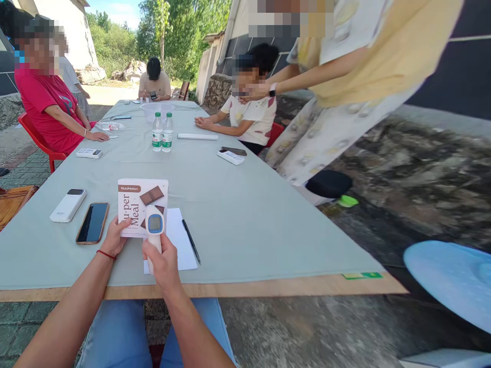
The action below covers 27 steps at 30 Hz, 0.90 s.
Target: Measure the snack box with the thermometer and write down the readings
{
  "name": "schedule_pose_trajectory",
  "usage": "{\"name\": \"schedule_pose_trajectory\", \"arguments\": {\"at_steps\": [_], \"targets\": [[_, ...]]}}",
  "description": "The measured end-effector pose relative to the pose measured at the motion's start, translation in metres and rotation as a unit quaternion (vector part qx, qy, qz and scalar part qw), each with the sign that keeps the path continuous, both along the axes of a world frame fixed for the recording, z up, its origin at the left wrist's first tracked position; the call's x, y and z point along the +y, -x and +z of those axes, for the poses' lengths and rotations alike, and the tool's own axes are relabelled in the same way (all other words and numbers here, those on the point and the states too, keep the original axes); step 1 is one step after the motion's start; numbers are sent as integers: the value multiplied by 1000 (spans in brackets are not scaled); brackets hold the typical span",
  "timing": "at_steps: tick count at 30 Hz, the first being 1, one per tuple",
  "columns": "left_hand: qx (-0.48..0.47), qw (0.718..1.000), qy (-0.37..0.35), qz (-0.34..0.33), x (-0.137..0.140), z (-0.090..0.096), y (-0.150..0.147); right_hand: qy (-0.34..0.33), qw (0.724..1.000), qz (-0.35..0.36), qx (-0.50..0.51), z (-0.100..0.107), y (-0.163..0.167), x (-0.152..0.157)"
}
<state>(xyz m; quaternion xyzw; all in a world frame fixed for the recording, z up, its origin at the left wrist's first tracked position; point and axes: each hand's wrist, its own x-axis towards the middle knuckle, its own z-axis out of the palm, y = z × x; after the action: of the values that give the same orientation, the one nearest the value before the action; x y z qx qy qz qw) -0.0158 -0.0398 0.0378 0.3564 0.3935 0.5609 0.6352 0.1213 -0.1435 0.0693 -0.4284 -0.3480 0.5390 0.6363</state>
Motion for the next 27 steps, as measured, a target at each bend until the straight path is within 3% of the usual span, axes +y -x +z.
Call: {"name": "schedule_pose_trajectory", "arguments": {"at_steps": [7,14,27], "targets": [[-10,1000,0,21,4,-5,2,48,998,-12,-32,-11,0,-4],[-22,1000,1,22,2,-3,0,57,995,-23,-73,-1,6,2],[-11,1000,2,27,1,-4,2,70,996,-18,-53,1,16,7]]}}
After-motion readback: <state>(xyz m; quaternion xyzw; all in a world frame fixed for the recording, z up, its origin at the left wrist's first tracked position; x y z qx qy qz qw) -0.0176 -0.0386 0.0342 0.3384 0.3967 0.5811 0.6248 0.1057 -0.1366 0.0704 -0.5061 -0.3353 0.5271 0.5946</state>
